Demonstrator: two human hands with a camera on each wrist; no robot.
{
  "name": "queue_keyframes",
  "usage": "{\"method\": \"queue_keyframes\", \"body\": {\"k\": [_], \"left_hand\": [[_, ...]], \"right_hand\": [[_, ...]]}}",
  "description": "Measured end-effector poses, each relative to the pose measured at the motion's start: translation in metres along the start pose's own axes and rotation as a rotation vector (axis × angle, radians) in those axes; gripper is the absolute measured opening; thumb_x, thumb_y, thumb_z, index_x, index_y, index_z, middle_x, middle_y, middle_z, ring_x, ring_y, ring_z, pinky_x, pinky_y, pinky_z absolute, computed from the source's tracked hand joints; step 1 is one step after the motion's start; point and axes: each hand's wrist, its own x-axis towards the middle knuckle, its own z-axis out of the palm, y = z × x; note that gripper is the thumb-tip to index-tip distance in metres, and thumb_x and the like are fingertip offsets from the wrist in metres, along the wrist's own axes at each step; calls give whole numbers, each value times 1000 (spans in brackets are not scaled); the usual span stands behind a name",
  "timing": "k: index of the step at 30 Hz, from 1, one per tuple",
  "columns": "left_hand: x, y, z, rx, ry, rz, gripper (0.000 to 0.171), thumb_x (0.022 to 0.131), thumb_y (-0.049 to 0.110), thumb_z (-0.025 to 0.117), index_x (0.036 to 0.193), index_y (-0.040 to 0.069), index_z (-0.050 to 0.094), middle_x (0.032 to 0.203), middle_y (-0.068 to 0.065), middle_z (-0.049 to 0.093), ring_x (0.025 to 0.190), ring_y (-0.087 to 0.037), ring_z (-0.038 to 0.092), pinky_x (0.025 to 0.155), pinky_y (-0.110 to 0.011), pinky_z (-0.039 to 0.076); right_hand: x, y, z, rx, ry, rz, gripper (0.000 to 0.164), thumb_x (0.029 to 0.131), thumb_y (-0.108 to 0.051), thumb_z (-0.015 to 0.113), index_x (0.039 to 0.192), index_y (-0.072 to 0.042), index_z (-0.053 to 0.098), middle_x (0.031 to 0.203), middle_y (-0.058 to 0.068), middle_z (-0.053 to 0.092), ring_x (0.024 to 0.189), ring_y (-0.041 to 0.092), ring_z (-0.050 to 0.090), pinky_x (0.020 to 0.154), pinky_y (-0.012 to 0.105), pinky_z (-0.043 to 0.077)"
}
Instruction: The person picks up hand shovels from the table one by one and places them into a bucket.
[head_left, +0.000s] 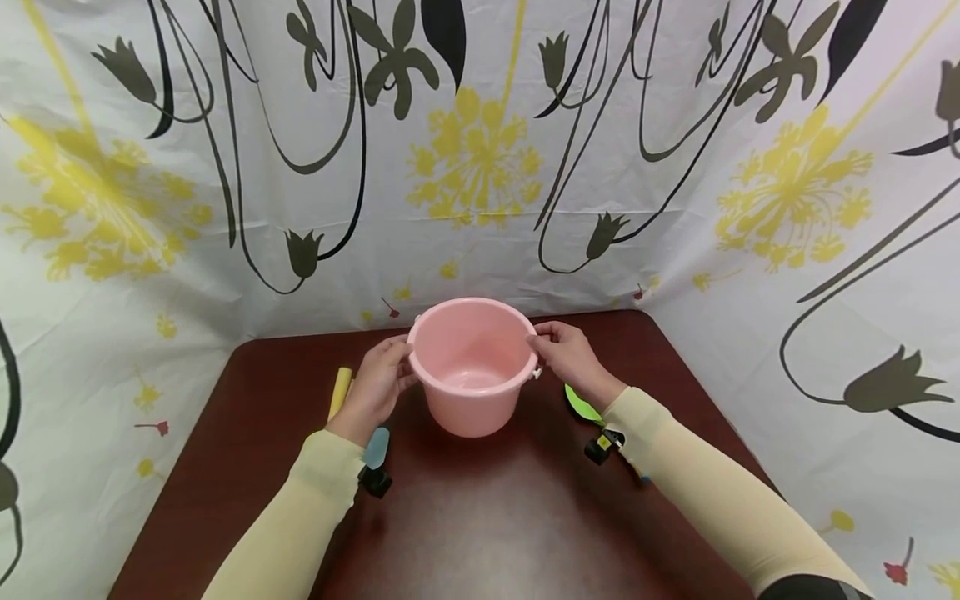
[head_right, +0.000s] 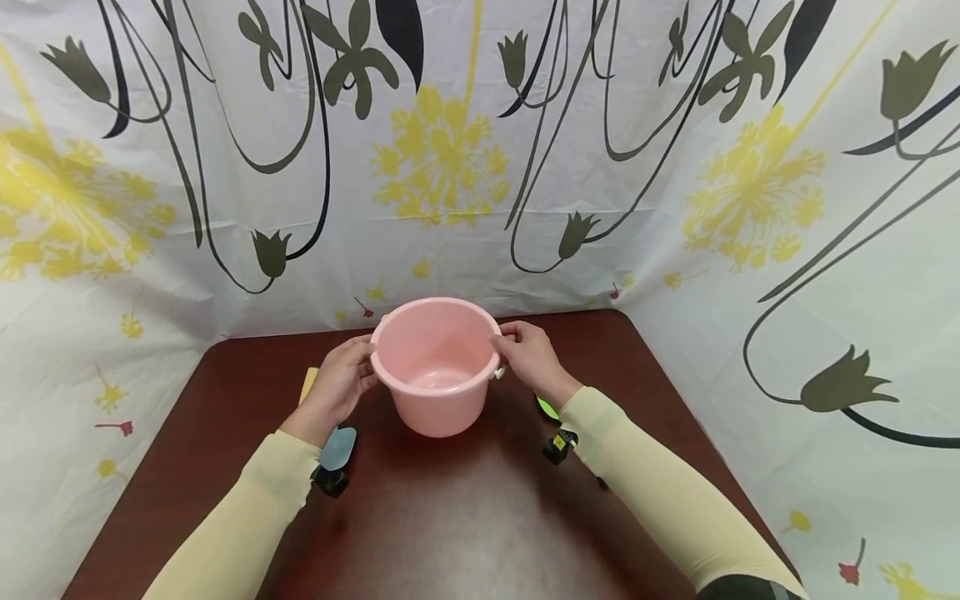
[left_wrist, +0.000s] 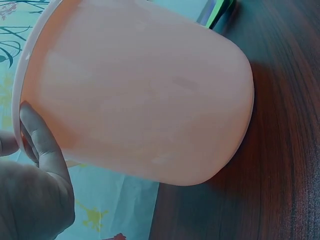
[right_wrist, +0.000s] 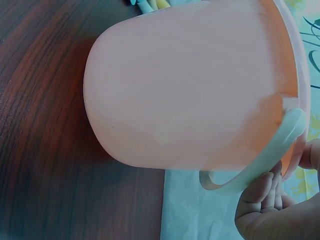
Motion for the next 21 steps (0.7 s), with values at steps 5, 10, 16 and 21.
{"method": "queue_keyframes", "body": {"k": [5, 10, 16, 21], "left_hand": [[1, -2, 1, -26, 6, 21, 37, 102, 20, 57, 135, 3, 58, 123, -22, 55, 81, -15, 59, 74, -27, 56], [1, -2, 3, -43, 21, 26, 37, 101, 18, 56, 135, 3, 58, 120, -22, 55, 77, -14, 59, 70, -25, 55], [1, -3, 6, -40, 55, 17, 36, 101, 18, 57, 133, 4, 57, 123, -21, 55, 79, -15, 58, 68, -25, 55], [1, -3, 6, -31, 69, 23, 35, 100, 19, 57, 132, 5, 58, 129, -22, 55, 81, -17, 58, 68, -25, 55]], "right_hand": [[0, -1, 1, 15, 7, 5, 37, 100, -30, 64, 127, -5, 61, 115, 28, 65, 82, 22, 65, 68, 30, 56], [1, 1, 1, 18, 6, 10, 38, 101, -31, 63, 129, -5, 61, 117, 28, 64, 84, 21, 65, 69, 30, 56], [0, 1, 0, 19, 7, 5, 39, 100, -34, 64, 127, -6, 63, 115, 28, 64, 84, 22, 65, 68, 30, 56], [-1, 1, -7, -21, 30, -12, 38, 99, -41, 63, 123, -11, 65, 108, 18, 67, 91, 32, 64, 71, 33, 56]]}}
